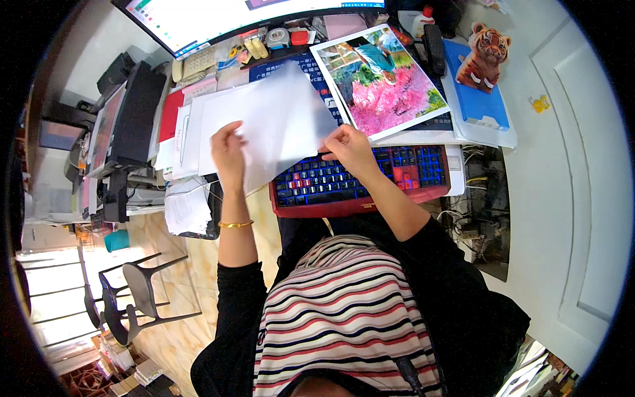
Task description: The person places printed photos into clear plastic laminating pouches at a desk. They smooth each pouch to remove air bubbles and stack the finished laminated photos. The person handles multiple photos and pouches one at a time.
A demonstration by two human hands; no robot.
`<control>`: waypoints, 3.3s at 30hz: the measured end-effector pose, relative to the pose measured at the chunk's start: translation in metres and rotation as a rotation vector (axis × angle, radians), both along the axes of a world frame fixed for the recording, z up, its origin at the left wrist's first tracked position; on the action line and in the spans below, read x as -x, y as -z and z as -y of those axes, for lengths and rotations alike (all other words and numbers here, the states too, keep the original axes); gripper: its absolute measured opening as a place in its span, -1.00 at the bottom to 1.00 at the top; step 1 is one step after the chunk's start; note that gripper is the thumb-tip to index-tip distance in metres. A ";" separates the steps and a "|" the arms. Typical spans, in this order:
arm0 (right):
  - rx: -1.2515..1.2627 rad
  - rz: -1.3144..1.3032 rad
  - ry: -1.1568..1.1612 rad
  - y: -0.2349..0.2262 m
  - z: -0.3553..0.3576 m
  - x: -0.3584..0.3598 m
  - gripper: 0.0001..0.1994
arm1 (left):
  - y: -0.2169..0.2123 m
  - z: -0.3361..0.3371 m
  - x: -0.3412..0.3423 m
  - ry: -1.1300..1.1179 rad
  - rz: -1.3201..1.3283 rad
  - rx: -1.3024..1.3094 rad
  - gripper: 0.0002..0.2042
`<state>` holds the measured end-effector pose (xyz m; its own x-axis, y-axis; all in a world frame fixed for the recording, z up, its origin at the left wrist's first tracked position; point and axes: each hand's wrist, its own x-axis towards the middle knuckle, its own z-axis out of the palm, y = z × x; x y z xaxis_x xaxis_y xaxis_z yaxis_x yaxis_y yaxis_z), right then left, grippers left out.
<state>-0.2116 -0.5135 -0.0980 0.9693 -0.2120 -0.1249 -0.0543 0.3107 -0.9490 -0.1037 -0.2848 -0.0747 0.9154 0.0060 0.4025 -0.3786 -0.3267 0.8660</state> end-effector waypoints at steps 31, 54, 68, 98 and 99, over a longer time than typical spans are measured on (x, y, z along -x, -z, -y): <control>0.583 -0.028 -0.079 -0.055 -0.017 -0.062 -0.25 | 0.000 0.065 0.046 0.364 0.156 -0.162 -0.75; 0.989 0.145 0.072 -0.017 0.000 -0.053 -0.68 | 0.021 -0.230 -0.074 -0.660 -0.045 -0.473 -0.46; 1.643 0.247 0.119 -0.045 0.068 0.020 -0.46 | -0.140 -0.111 0.091 -0.589 0.738 -0.059 -0.57; 1.620 0.351 0.621 -0.080 0.138 0.042 -0.86 | -0.248 -0.055 0.246 0.567 1.670 0.258 -0.51; 1.577 0.349 0.652 -0.084 0.137 0.043 -0.85 | -0.246 -0.054 0.247 0.614 1.674 0.343 -0.51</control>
<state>-0.2547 -0.6505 -0.0142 0.6170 -0.2482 0.7468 -0.0515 -0.9597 -0.2764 -0.3505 -0.2312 0.1709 -0.5065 0.1321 0.8521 -0.8087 0.2702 -0.5225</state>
